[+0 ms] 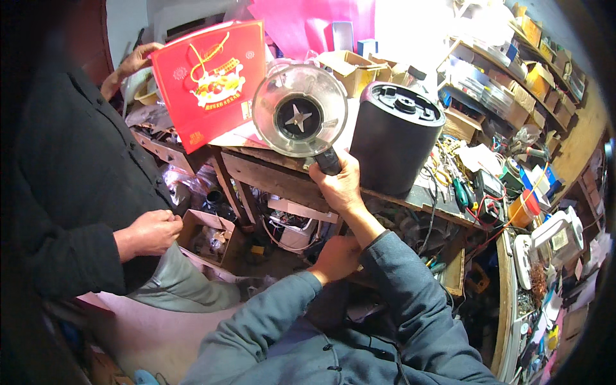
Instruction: The person assembles a black electric kettle by attaching the glass jug to the base, connecting the power cord, and testing the unit by pressing buttons on the control panel. The person then disassembles the kettle by removing the jug and unplugging the cord.
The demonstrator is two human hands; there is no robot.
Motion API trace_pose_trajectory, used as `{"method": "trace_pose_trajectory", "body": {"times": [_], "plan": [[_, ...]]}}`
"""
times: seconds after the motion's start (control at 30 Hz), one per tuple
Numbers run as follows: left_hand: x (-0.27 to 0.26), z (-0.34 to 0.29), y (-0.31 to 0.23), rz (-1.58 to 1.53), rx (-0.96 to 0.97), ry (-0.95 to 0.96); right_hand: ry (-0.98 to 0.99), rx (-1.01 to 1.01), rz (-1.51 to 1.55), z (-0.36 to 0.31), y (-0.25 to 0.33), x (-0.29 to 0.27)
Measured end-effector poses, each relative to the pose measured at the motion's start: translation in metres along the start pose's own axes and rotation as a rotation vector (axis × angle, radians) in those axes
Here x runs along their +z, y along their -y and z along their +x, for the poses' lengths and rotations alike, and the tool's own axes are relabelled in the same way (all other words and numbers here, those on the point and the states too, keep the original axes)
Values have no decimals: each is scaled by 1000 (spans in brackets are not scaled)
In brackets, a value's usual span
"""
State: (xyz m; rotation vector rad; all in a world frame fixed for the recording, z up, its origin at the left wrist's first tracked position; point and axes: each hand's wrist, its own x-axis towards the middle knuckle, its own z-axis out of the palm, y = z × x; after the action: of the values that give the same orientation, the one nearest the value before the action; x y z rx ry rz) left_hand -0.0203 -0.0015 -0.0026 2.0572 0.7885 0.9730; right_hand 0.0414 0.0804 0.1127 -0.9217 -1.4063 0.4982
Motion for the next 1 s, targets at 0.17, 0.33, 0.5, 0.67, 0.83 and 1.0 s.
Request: {"method": "trace_pose_trajectory", "body": {"times": [0.17, 0.33, 0.5, 0.67, 0.83, 1.0], "plan": [[-71, -27, -46, -10, 242, -496, 19, -109, 35, -3, 4, 9], [-184, 36, -140, 437, 403, -647, 43, -126, 35, -14, -5, 9], [-246, 105, -67, 717, -124, -67, 68, -202, -30, -24, 3, 26], [-253, 156, -27, 916, -163, 275, 22, -300, -200, -30, -25, 31], [-237, 166, -16, 797, -189, 233, 28, -374, -206, -37, -21, 35], [-225, 164, -9, 665, -262, 134, 93, -468, -180, -42, -26, 38]]}}
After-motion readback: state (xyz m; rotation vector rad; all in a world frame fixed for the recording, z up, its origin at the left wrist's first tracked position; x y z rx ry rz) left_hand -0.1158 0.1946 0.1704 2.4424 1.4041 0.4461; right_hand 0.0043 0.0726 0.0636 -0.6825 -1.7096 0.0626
